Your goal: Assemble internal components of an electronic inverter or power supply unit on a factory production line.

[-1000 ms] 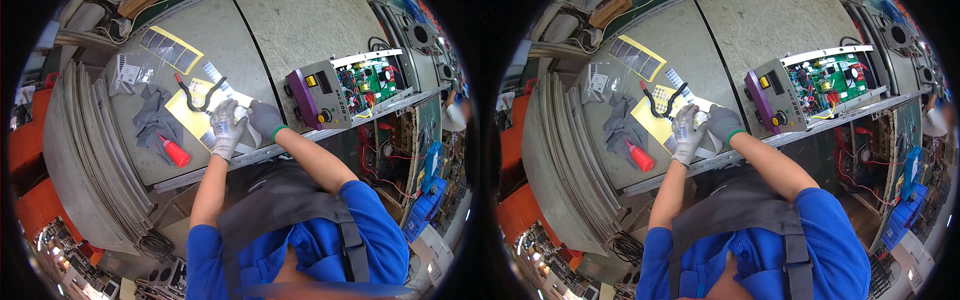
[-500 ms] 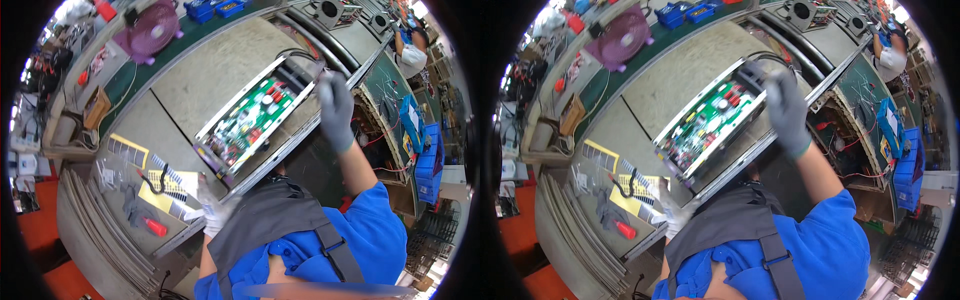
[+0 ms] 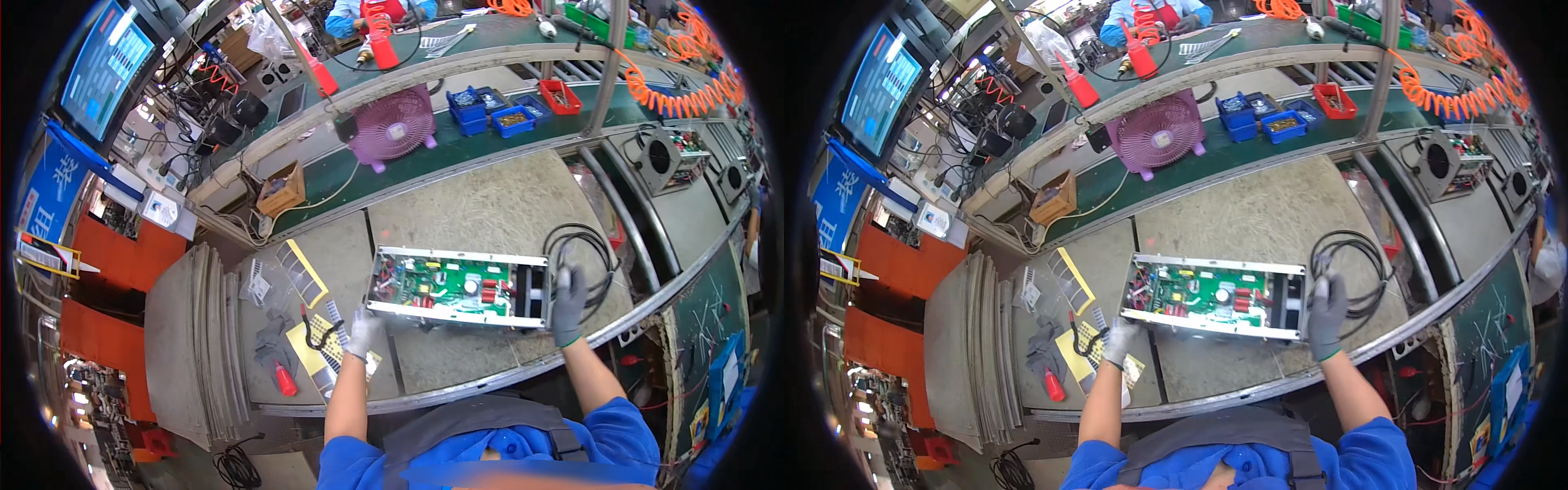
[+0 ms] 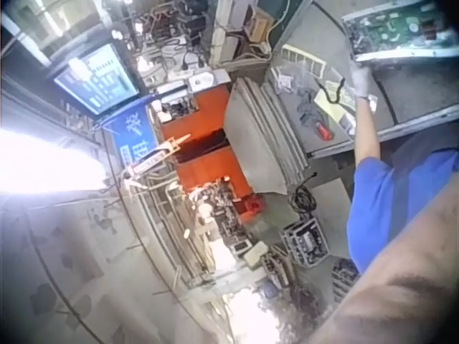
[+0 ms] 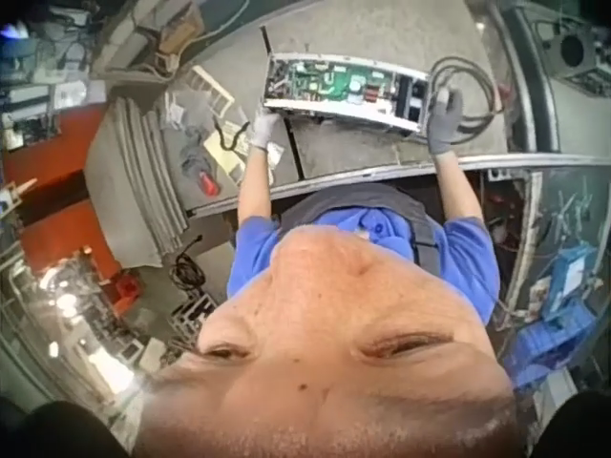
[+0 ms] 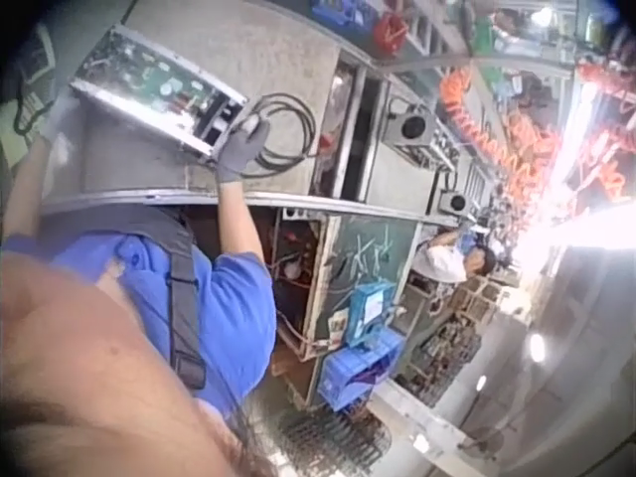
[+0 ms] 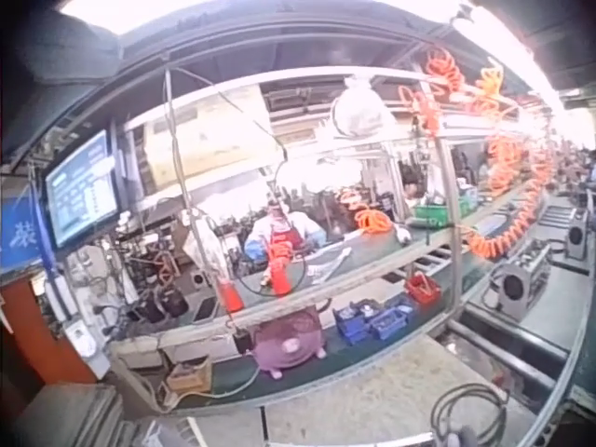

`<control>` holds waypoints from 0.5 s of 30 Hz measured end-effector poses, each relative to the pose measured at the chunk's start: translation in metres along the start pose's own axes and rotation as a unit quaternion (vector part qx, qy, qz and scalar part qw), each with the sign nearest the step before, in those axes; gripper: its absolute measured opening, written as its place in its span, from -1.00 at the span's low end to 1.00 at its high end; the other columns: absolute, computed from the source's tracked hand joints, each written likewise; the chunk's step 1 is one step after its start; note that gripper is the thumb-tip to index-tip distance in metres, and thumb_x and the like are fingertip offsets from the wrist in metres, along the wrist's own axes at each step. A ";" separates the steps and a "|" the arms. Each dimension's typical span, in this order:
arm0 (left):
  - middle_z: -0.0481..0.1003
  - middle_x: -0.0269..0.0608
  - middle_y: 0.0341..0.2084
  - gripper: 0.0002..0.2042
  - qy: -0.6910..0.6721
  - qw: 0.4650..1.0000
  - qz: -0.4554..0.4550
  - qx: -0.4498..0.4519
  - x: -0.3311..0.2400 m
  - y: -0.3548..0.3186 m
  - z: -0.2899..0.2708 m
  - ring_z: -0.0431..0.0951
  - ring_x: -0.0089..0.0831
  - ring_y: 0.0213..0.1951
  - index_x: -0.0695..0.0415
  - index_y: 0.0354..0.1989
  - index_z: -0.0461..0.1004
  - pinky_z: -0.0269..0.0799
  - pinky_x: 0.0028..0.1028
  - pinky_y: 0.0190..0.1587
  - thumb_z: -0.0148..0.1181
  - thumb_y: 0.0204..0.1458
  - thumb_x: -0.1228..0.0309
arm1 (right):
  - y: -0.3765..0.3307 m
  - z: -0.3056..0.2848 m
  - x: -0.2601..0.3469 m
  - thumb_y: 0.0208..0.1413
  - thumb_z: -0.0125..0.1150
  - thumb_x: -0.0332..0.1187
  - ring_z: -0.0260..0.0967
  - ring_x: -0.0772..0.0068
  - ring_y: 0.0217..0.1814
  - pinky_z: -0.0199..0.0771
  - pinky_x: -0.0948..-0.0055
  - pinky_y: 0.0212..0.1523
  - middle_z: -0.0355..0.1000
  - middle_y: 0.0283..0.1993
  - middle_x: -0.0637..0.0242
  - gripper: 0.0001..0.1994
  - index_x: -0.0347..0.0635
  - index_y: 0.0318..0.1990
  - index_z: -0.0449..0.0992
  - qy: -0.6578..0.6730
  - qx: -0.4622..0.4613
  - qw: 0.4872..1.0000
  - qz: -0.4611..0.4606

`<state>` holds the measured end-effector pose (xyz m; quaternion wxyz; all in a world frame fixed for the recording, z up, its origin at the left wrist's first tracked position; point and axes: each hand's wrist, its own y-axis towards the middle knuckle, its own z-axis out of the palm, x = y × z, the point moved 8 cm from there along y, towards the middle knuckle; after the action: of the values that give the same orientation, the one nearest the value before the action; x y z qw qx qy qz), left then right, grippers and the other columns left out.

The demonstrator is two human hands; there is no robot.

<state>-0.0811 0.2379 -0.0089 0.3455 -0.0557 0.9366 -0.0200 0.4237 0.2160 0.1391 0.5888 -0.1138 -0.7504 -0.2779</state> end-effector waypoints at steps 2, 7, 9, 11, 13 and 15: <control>0.60 -0.13 -0.18 -0.74 0.100 0.994 0.001 0.042 0.021 0.000 0.012 0.58 -0.11 -0.09 0.08 -0.06 0.60 0.50 -0.14 -0.03 0.20 0.06 0.38 | 0.039 0.034 0.048 0.35 0.03 -0.40 0.21 0.66 -0.38 0.31 0.56 -0.31 0.47 -0.25 0.38 -0.84 -0.23 -0.05 0.49 0.076 0.105 0.991 -0.021; 0.62 -0.04 -0.21 -0.77 0.076 0.991 0.092 0.059 0.014 -0.013 0.009 0.63 -0.11 -0.18 0.16 -0.07 0.59 0.52 -0.18 -0.16 0.24 0.12 0.41 | 0.098 0.231 0.115 0.21 0.18 -0.27 0.53 0.28 -0.19 0.49 0.30 -0.11 0.59 -0.18 0.11 -0.77 -0.21 -0.10 0.59 -0.012 0.368 0.928 -0.057; 0.63 0.01 -0.30 -0.81 0.039 0.994 0.102 0.023 -0.008 -0.016 -0.004 0.66 -0.12 -0.29 0.19 -0.12 0.60 0.54 -0.20 -0.28 0.26 0.11 0.42 | 0.110 0.297 0.122 0.17 0.23 -0.19 0.55 0.10 -0.16 0.50 0.21 -0.09 0.58 -0.20 0.07 -0.73 -0.21 -0.13 0.60 -0.015 0.384 0.921 -0.062; 0.61 -0.02 -0.37 -0.84 -0.050 0.998 0.042 0.009 -0.021 -0.018 -0.013 0.63 -0.11 -0.40 0.16 -0.19 0.61 0.51 -0.17 -0.35 0.27 0.05 0.46 | 0.123 0.341 0.128 0.17 0.23 -0.20 0.55 0.08 -0.15 0.49 0.20 -0.10 0.58 -0.20 0.06 -0.74 -0.21 -0.17 0.60 -0.041 0.361 0.927 -0.089; 0.61 0.05 -0.42 -0.85 0.004 0.997 0.073 -0.008 -0.042 -0.023 -0.020 0.63 -0.08 -0.41 0.21 -0.21 0.61 0.51 -0.16 -0.34 0.27 0.07 0.45 | 0.128 0.368 0.129 0.17 0.23 -0.20 0.55 0.05 -0.14 0.49 0.18 -0.10 0.58 -0.20 0.05 -0.75 -0.21 -0.19 0.60 -0.059 0.349 0.931 -0.091; 0.61 0.07 -0.40 -0.83 -0.094 0.994 0.042 -0.018 -0.043 -0.024 -0.023 0.63 -0.06 -0.39 0.22 -0.19 0.61 0.51 -0.15 -0.32 0.28 0.06 0.45 | 0.135 0.383 0.130 0.17 0.25 -0.21 0.54 0.02 -0.13 0.49 0.16 -0.11 0.58 -0.20 0.04 -0.76 -0.21 -0.21 0.59 -0.063 0.341 0.934 -0.082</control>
<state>-0.0612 0.2186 0.0378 0.4316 -0.0240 0.9016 0.0170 0.1401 0.5174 0.2421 0.5190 0.1386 -0.8423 -0.0451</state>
